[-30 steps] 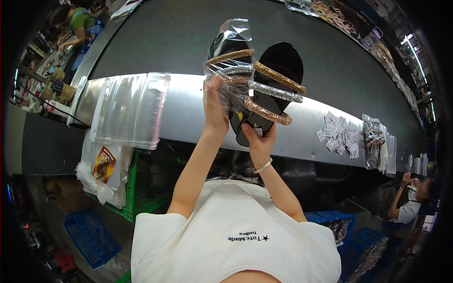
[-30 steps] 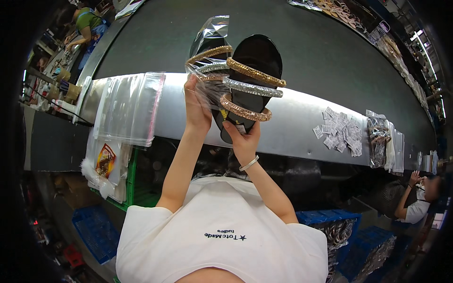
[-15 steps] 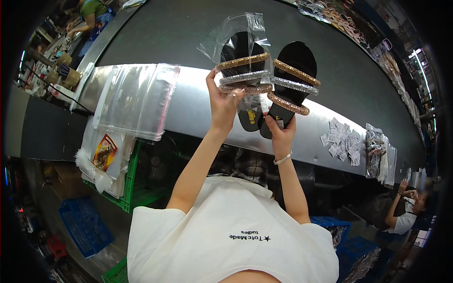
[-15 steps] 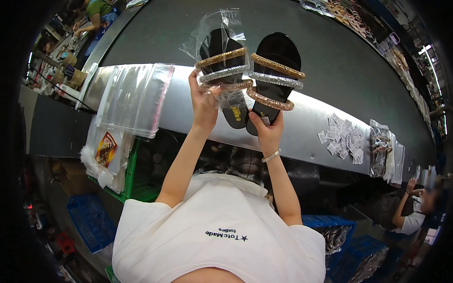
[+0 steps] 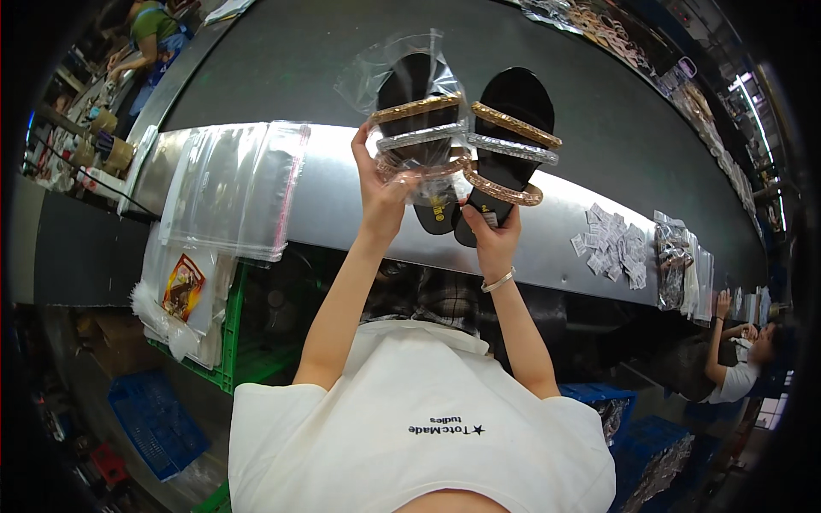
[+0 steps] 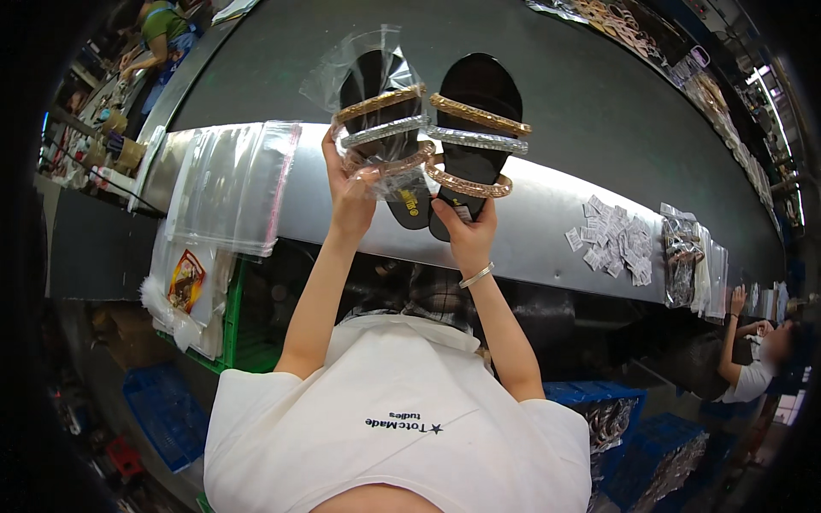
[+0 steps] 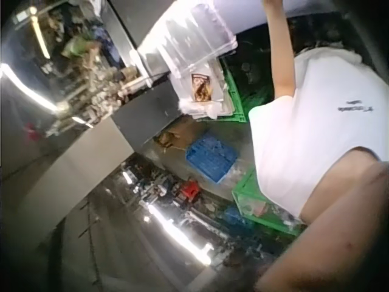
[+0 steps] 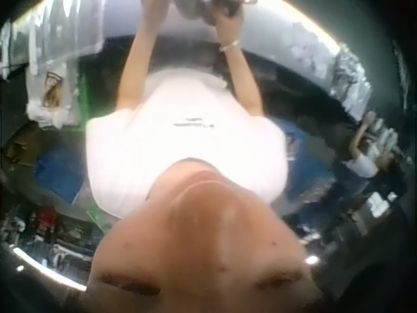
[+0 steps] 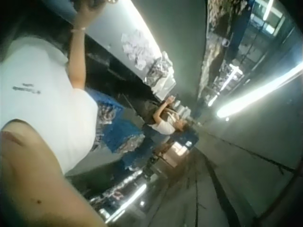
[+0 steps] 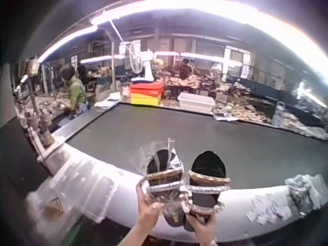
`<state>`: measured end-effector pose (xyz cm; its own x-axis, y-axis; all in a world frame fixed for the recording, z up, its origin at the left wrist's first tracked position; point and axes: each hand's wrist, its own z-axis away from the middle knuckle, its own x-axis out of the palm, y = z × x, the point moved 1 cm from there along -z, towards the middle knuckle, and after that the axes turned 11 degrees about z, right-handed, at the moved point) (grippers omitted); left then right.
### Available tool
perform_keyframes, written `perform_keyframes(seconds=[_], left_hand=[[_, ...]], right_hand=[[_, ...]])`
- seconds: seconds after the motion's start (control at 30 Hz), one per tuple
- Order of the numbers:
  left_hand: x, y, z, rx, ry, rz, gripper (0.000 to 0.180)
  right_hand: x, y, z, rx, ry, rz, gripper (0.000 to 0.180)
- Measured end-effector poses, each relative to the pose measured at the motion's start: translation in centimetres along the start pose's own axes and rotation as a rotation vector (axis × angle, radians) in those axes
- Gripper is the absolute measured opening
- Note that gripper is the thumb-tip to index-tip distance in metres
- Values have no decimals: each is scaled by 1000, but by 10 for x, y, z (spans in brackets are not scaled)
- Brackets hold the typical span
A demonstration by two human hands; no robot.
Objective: The person places pairs of black sandals with gold straps into clear plastic bags on a metal workbench. They seal the bags and arrange them on the table. The person also handles small paper tags and stacks the packaged sandals.
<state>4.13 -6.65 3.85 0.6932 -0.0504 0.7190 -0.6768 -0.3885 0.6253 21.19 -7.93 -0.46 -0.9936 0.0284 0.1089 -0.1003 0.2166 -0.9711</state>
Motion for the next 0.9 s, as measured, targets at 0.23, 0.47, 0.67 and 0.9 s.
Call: perform_keyframes(seconds=[0.23,0.47,0.67,0.9], left_hand=[[-4,-1,3,-39,36,95,89],[-21,-12,0,-96,154,63,74],[-65,-35,-13,-252,344,-180,77],[-9,42,-4,-302,-140,-572,68]], right_hand=[[1,1,1,-18,-8,7,40],[1,6,0,-13,10,28,39],[1,-14,-6,83,6,-91,40],[-16,-17,-8,-7,71,6,36]])
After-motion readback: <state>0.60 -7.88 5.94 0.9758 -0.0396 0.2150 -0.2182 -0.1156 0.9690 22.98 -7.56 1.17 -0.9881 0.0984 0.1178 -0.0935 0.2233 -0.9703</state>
